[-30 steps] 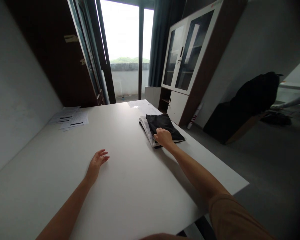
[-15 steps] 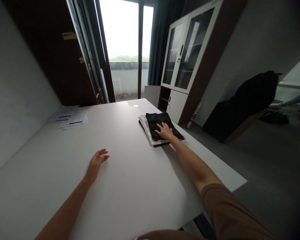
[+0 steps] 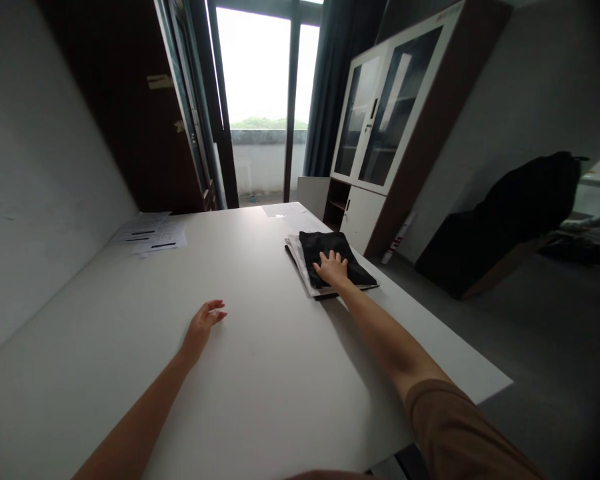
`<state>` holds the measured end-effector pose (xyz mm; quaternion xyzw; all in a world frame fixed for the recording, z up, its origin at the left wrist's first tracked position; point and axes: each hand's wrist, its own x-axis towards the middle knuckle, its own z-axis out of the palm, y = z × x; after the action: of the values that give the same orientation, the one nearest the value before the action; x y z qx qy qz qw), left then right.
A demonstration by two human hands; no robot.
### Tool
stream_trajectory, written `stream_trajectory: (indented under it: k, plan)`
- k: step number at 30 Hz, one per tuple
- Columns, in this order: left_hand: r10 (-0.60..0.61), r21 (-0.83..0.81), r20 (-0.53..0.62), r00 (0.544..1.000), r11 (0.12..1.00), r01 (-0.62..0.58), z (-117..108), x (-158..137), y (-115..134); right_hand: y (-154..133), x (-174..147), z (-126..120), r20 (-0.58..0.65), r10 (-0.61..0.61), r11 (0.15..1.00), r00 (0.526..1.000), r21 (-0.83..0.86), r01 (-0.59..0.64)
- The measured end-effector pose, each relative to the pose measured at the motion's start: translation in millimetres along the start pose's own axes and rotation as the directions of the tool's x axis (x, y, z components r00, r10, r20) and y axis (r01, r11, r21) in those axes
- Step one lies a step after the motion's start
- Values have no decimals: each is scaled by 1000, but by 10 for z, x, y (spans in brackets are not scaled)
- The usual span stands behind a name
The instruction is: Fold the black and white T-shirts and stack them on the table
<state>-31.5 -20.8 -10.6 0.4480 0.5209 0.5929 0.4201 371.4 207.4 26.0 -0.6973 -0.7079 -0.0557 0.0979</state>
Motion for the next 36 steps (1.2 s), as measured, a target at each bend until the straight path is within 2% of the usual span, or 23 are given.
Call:
stream_trajectory:
  k: [3,7,9,14,20,24,30,33,36]
  plan:
    - [3,1,-8,1000,1000,-3,11,-10,21,-19,-70,36,-72,-53,998,996,-18,52]
    - [10,10,3,1000,1000,-10,17,-25,42,-13,-111,-26,-22,-62,998,998,-6,62]
    - [9,16,5,1000,1000,-9,21,-31,54,-51,-183,-60,-45,-90,996,995,-13,90]
    - [4,30,-4,1000,1000,-4,38,-41,92,-243,-503,-32,-163,-229,973,960,-16,230]
    - [18,42,-13,1000,999,-18,38,-45,79,-338,-643,-41,-205,-316,935,926,101,341]
    - [38,80,-8,999,996,-37,34,-40,43,-385,-683,-102,-247,-411,868,878,189,460]
    - [65,84,9,998,994,-65,41,-33,39,-597,-882,-113,-306,-525,771,794,223,596]
    - [101,169,27,995,980,-104,32,-41,-7,-767,-1015,-30,-321,-594,720,738,199,665]
    - [167,352,12,986,922,-161,24,-50,-76,-984,-1086,83,-288,-692,650,662,151,745]
